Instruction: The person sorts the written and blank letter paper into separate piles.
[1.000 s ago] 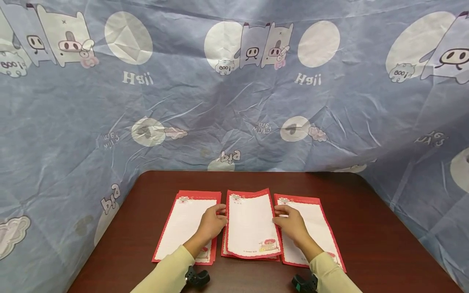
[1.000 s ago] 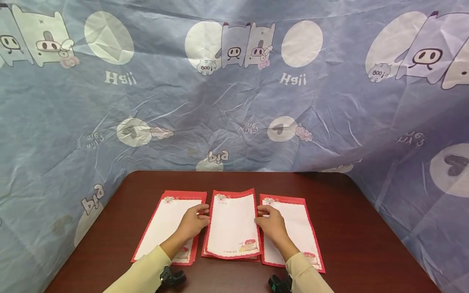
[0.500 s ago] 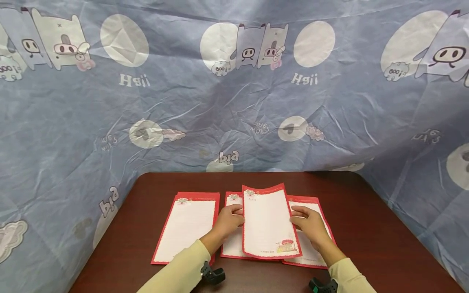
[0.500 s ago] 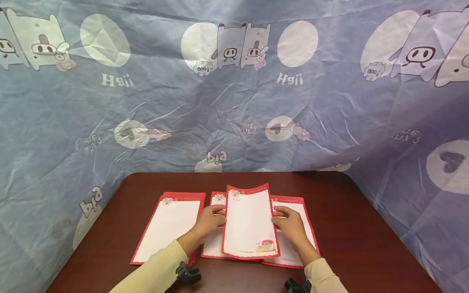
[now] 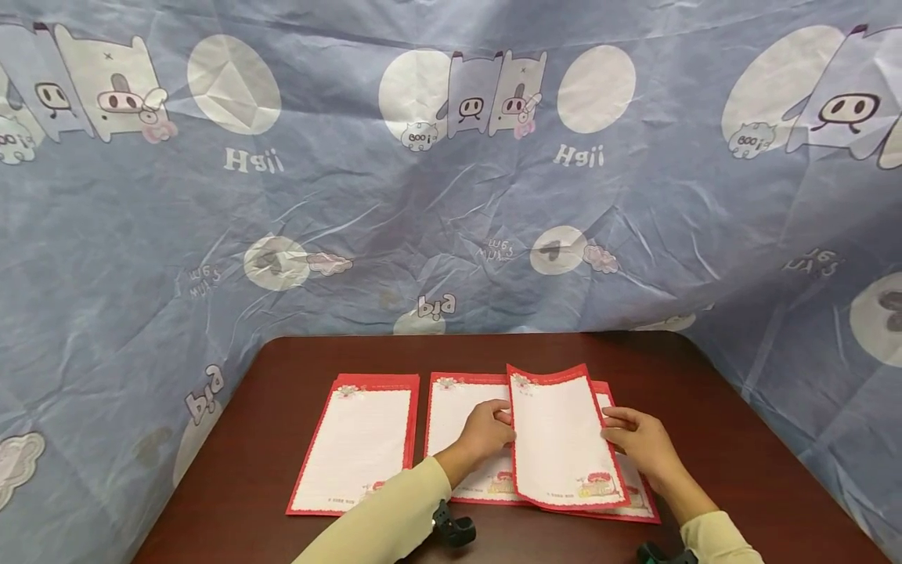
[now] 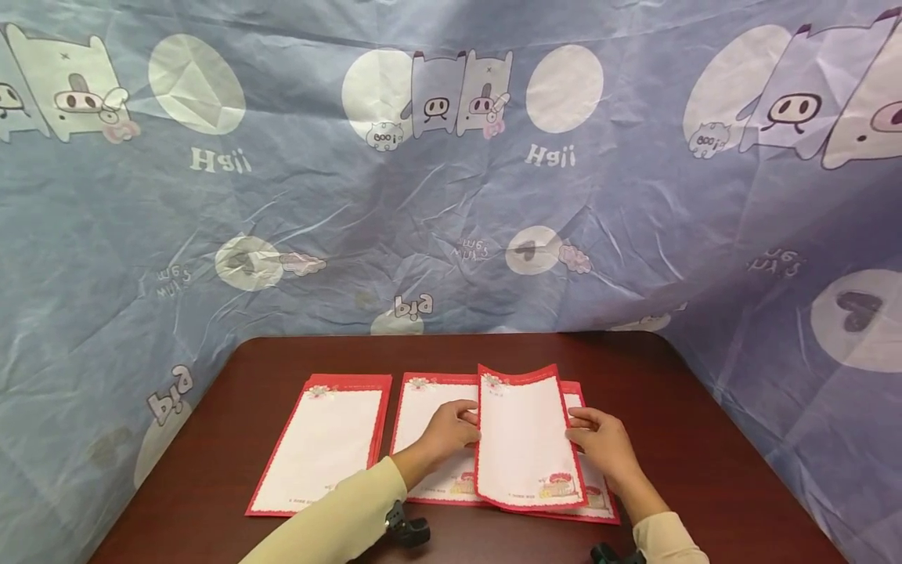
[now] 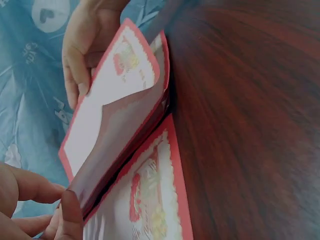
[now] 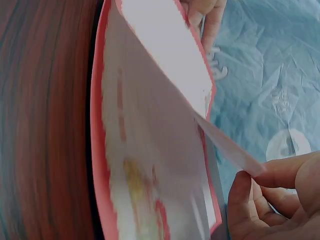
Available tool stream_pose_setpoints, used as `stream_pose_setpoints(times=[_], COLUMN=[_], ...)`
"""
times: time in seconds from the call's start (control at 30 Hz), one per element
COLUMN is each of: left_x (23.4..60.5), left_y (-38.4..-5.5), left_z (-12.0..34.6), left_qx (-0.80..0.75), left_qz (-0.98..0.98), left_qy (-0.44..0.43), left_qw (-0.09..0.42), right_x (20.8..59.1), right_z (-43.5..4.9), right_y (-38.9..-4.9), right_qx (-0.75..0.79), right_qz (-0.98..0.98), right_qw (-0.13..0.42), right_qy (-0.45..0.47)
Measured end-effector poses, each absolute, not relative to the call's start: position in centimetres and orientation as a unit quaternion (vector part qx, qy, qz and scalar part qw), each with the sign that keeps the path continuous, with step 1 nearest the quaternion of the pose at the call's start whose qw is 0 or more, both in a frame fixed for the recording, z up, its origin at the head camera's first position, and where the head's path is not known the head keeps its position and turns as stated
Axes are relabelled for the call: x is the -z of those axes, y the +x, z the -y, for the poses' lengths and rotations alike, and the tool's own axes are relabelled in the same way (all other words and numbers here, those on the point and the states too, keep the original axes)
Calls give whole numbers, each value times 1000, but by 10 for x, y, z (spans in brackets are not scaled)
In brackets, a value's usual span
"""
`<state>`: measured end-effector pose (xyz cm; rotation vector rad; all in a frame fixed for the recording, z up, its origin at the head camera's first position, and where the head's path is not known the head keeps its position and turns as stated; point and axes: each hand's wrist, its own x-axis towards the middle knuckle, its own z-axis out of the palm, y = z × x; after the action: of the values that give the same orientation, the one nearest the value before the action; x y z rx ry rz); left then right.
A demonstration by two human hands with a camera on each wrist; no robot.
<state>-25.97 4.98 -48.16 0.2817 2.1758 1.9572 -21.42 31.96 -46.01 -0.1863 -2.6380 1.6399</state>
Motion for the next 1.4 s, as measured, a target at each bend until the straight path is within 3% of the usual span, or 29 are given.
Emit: stream_pose_setpoints(times=[0.53,0.93,1.4], left_x=[490,483,479], left_y=[-261,-262,-260], left_z=[-52,-22,40], left_qx=[-579,-551,-505], left_qz=[-792,-813,-856], left_qy=[110,142,100], left_qw=[160,126,52], right_x=[484,476,461], right_z=[-336,-312,-227], right_y=[-219,-222,-238], right_qx=[-444,-461,-553], right_qz=[892,884,831], right_qw=[3,23,-51], right_qy=[-86,-80,21])
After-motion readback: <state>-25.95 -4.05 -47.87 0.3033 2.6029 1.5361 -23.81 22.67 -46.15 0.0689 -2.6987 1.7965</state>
